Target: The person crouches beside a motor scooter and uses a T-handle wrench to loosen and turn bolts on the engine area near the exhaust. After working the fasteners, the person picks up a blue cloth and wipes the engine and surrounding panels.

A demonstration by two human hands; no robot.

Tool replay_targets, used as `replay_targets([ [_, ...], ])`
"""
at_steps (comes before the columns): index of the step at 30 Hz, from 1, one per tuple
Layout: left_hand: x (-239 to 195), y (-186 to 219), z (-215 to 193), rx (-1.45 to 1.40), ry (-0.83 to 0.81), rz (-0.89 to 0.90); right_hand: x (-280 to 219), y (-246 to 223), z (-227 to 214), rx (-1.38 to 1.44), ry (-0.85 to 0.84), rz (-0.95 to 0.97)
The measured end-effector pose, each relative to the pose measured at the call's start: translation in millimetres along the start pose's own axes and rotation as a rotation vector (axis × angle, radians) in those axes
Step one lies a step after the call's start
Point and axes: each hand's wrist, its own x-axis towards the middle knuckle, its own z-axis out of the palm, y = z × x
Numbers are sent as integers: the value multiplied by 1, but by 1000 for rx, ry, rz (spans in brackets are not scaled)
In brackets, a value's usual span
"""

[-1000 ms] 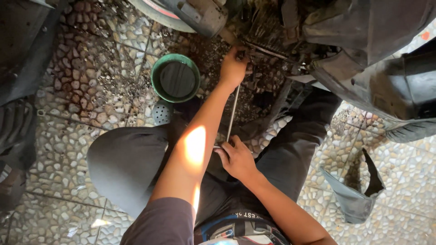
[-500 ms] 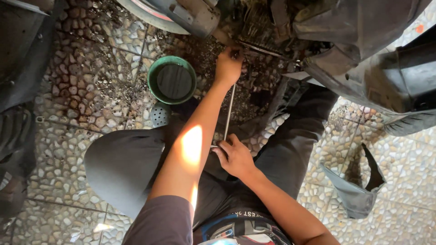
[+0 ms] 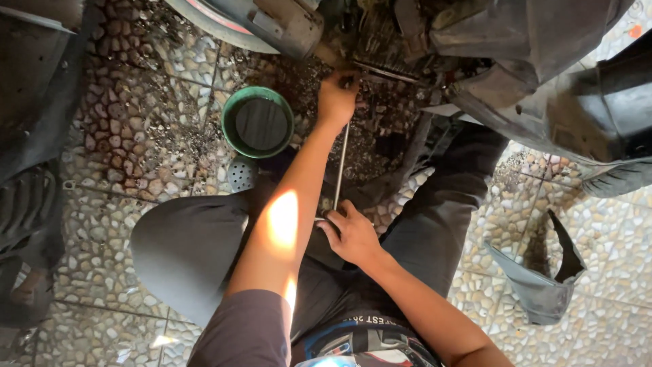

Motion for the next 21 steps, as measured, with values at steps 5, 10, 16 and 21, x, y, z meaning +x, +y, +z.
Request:
replay_targets([
  [5,10,4,-1,113,-10,-33,2,-5,-7,23,-1,10],
  [10,61,-51,-15,623,40,186,8,-14,-17,3,14,27],
  [16,42,28,-33,378,-34,-211,15,-17,-25,205,149,-8],
  [21,41,-36,-66,530,-116,-358,6,-8,-5,718,263,51],
])
